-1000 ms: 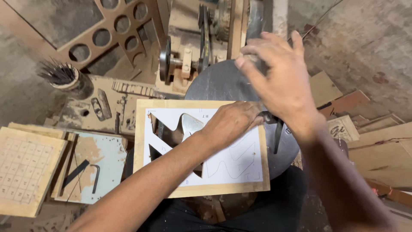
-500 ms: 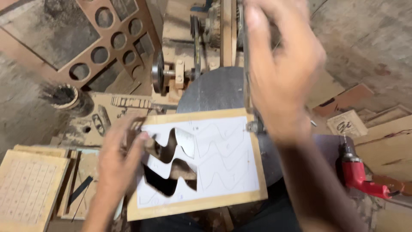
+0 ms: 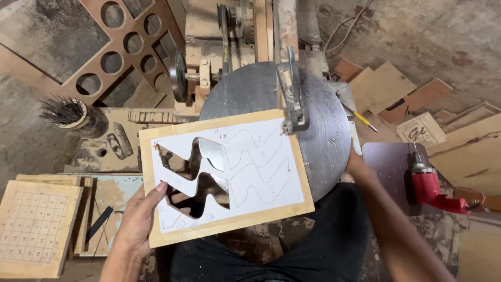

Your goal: The person uses a bandsaw to cut a wavy pattern into a rectangular wooden board. They guide the board with both hands along a template line, periodically rotating the board to follow the curve. The cut piece is removed and the board is flipped to continue cutting the remaining sections.

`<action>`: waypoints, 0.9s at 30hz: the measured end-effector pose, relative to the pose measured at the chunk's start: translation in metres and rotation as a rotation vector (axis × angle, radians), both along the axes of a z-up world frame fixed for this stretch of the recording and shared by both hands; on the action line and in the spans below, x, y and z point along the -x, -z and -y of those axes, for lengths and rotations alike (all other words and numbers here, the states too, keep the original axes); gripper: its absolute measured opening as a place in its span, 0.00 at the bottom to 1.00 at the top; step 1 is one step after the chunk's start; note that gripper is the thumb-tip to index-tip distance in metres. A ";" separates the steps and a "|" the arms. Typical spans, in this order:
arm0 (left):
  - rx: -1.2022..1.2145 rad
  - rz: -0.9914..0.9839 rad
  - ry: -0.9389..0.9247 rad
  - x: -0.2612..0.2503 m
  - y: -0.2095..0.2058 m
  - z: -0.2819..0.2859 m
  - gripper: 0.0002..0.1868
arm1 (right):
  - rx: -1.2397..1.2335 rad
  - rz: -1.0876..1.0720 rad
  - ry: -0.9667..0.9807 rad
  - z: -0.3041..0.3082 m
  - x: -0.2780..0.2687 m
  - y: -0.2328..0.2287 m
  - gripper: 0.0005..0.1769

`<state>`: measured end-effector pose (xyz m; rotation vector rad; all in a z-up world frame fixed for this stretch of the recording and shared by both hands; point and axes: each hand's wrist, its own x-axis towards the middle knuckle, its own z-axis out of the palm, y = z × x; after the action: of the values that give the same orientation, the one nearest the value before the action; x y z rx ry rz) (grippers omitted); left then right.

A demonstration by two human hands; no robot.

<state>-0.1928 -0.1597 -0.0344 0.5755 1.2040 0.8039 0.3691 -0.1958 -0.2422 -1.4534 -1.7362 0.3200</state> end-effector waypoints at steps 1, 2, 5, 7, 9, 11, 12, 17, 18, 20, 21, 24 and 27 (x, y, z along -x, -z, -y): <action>-0.001 -0.028 0.014 0.000 -0.005 -0.003 0.23 | 0.239 -0.070 0.004 0.016 0.004 0.016 0.50; -0.002 -0.057 0.027 -0.001 -0.008 -0.006 0.23 | 0.477 -0.138 0.007 0.024 0.006 0.023 0.39; -0.004 -0.108 0.048 -0.005 -0.018 -0.011 0.23 | 0.488 0.108 0.386 0.022 0.004 -0.003 0.30; 0.021 -0.097 0.018 -0.009 -0.021 -0.011 0.22 | 0.218 0.006 0.547 0.009 0.032 -0.078 0.23; 0.023 -0.097 0.015 -0.008 -0.022 -0.011 0.22 | 0.004 -0.047 0.498 0.012 0.091 -0.149 0.18; 0.002 -0.100 0.065 -0.005 -0.021 -0.013 0.22 | -0.086 -0.004 0.386 0.020 0.157 -0.196 0.15; 0.026 -0.106 0.044 -0.007 -0.020 -0.012 0.21 | -0.117 0.179 0.343 0.018 0.184 -0.210 0.15; 0.023 -0.048 0.015 -0.005 -0.014 -0.003 0.22 | 0.047 0.231 0.180 0.012 0.214 -0.224 0.09; 0.039 -0.064 0.003 -0.003 -0.014 0.000 0.22 | 0.021 0.225 0.168 0.013 0.214 -0.220 0.12; 0.062 -0.087 0.005 -0.005 -0.013 -0.004 0.21 | -0.037 0.223 0.172 0.015 0.211 -0.215 0.19; 0.055 -0.078 0.003 -0.005 -0.013 -0.005 0.21 | 0.157 0.248 0.236 0.013 0.209 -0.214 0.16; 0.058 -0.061 -0.010 -0.005 -0.012 -0.002 0.22 | 0.379 0.268 0.309 0.015 0.206 -0.211 0.14; 0.067 -0.056 -0.036 -0.006 -0.013 -0.002 0.22 | 0.028 0.203 0.192 0.013 0.207 -0.213 0.18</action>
<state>-0.1868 -0.1574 -0.0218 0.5262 1.2909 0.7792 0.1624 -0.2090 -0.0290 -1.7073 -1.7371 0.0978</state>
